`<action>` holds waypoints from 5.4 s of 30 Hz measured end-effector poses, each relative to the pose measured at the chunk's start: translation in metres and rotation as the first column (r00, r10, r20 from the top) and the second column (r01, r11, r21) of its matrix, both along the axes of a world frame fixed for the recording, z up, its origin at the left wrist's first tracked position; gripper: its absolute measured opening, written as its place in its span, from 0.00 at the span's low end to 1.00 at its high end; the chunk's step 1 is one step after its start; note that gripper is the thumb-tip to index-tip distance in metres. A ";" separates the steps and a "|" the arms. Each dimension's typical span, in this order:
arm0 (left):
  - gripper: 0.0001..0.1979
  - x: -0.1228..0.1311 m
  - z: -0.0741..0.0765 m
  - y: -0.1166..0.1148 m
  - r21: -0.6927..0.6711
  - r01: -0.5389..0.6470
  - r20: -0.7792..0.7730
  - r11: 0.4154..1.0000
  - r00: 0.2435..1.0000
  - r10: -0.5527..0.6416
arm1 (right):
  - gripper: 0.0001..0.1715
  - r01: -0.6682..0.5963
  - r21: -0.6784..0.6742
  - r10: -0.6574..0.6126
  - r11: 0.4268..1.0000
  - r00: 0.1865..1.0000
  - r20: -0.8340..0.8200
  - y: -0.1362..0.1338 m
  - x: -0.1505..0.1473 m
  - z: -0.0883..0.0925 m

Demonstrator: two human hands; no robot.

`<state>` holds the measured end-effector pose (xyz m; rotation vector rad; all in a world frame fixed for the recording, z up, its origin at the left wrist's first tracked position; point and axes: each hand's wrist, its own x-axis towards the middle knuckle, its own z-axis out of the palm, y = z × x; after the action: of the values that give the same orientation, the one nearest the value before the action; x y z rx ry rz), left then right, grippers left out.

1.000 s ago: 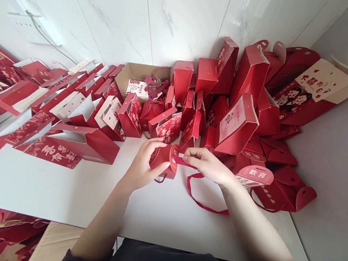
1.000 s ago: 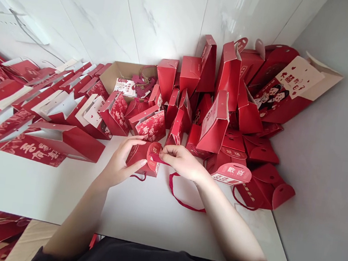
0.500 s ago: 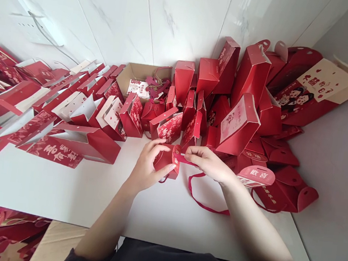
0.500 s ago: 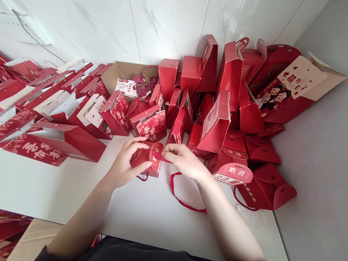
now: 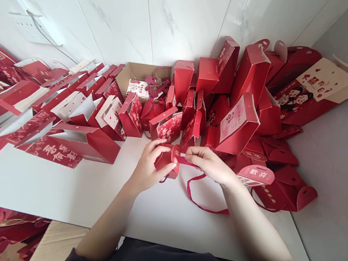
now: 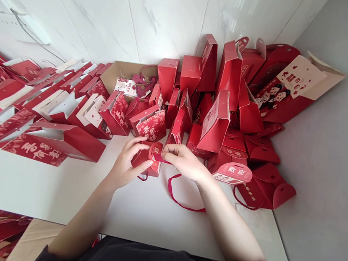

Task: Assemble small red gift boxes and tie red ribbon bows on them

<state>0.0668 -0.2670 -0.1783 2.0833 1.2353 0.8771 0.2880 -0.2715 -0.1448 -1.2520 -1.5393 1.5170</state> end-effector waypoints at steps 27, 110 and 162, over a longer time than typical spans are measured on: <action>0.09 0.002 0.007 0.004 0.086 -0.038 -0.080 0.996 0.996 0.045 | 0.25 0.005 0.063 -0.007 0.998 1.000 0.029 0.008 -0.011 -0.021; 0.19 -0.019 -0.002 -0.010 -0.513 -0.037 0.423 0.858 0.859 0.290 | 0.12 -0.250 0.256 0.155 0.934 0.928 0.339 0.031 -0.062 0.002; 0.14 -0.025 0.008 0.012 -0.449 0.286 0.422 0.847 0.903 -0.081 | 0.24 0.013 0.066 -0.008 0.998 0.998 -0.069 -0.017 0.009 -0.055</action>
<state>0.0421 -0.2546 -0.1701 1.4880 0.9020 0.7329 0.2974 -0.2881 -0.1997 -1.1571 -1.5238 1.4751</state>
